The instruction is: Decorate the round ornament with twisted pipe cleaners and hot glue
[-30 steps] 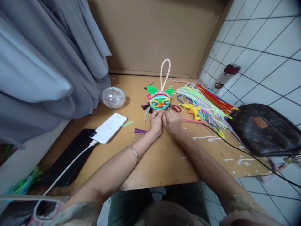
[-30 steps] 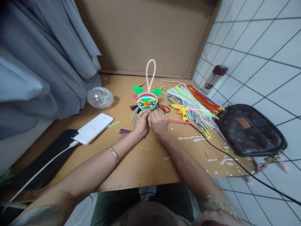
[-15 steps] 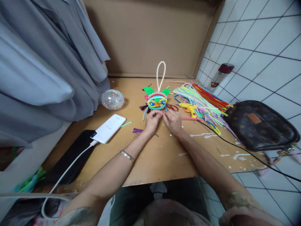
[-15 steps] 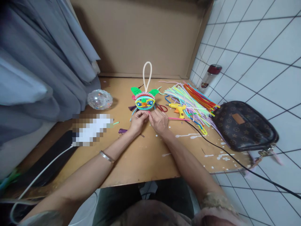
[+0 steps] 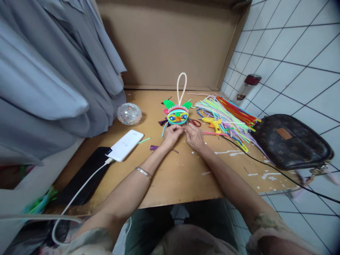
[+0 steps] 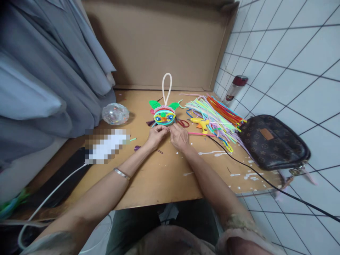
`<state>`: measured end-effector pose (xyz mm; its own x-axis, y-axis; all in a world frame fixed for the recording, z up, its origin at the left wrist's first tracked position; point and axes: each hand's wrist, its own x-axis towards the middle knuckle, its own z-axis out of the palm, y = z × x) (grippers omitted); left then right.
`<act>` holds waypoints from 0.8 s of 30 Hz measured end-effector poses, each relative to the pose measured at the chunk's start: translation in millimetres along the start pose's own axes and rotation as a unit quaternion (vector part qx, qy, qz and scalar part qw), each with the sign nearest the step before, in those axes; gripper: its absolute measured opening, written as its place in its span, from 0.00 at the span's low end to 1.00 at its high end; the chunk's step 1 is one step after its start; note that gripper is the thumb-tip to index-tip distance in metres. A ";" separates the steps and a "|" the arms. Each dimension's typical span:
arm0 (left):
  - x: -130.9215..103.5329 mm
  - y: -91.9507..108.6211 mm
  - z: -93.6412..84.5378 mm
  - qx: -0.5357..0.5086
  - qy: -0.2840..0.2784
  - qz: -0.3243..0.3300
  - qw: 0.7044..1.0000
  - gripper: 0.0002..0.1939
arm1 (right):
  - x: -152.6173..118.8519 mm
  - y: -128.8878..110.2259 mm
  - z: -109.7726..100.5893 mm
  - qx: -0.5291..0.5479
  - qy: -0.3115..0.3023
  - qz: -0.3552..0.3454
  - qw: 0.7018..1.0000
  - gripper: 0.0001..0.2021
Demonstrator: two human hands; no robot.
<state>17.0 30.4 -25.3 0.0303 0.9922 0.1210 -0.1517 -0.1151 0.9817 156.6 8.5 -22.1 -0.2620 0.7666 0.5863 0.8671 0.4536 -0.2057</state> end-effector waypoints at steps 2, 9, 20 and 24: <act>0.1 -1.5 1.8 -0.025 0.023 0.005 0.999 0.05 | 1.1 -6.4 3.1 -0.011 0.010 0.036 0.999 0.16; -0.9 -2.2 10.1 -0.110 0.079 -0.009 0.991 0.02 | 3.7 -27.8 1.0 -0.062 -0.063 0.148 0.985 0.17; -4.8 -3.7 23.9 -0.133 0.191 -0.015 0.972 0.04 | 4.1 -34.9 -2.8 -0.033 -0.077 0.119 0.989 0.16; -4.1 -7.0 23.4 -0.134 0.184 -0.012 0.974 0.05 | 1.5 -36.8 -1.5 -0.031 -0.074 0.128 0.989 0.15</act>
<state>41.1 26.0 -29.2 -0.3116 0.9501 -0.0101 -0.4084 -0.1243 0.9043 125.0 -7.7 -12.5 -0.0865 0.9131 0.3986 0.9359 0.2116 -0.2818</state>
